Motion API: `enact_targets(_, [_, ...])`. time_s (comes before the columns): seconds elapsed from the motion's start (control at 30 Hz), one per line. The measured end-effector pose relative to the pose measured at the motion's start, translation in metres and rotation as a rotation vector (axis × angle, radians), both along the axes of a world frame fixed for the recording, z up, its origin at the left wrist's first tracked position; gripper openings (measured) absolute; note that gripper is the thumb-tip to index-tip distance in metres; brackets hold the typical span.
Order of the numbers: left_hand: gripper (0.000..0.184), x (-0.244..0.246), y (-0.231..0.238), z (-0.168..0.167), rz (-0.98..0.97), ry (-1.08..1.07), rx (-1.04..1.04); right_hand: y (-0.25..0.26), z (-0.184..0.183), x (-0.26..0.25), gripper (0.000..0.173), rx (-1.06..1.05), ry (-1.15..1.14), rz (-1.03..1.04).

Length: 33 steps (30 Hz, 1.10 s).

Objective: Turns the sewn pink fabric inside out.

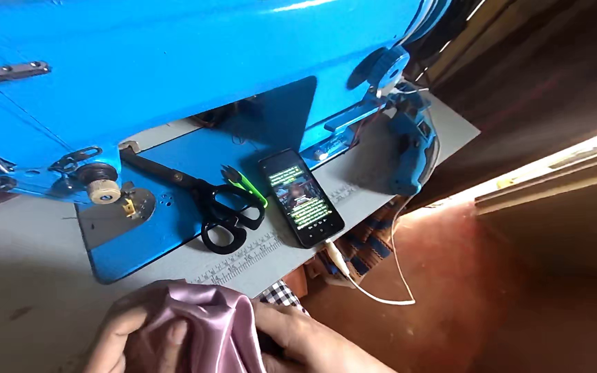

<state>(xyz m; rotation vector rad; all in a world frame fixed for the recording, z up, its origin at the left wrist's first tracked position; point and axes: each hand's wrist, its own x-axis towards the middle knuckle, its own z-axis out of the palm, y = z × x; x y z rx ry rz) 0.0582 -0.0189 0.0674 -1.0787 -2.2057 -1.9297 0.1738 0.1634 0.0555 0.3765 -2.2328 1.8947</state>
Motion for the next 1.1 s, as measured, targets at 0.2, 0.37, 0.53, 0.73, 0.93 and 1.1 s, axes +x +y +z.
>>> enact_targets(0.2, [0.012,-0.001,-0.006,0.005,-0.01,0.072,-0.133,0.007,-0.003,-0.003,0.026,-0.026,0.059,0.026])
enact_targets(0.37, [0.018,-0.016,-0.015,0.014,-0.263,0.03,-0.195,0.013,-0.002,-0.001,0.019,0.016,0.086,0.074])
enact_targets(0.53, [0.027,-0.027,-0.024,0.015,-0.515,-0.018,-0.197,0.018,0.002,0.002,0.02,0.016,0.066,0.185])
enact_targets(0.73, [0.02,-0.024,-0.025,0.014,-0.353,0.056,-0.085,0.021,0.009,0.001,0.032,0.001,0.035,0.113])
enact_targets(0.93, [0.02,-0.024,-0.026,0.014,-0.409,-0.03,-0.125,0.02,0.008,-0.001,0.024,0.016,0.07,0.147])
enact_targets(1.1, [0.024,-0.02,-0.036,0.006,0.039,0.291,-0.191,0.016,0.005,-0.003,0.025,0.001,0.044,0.084])
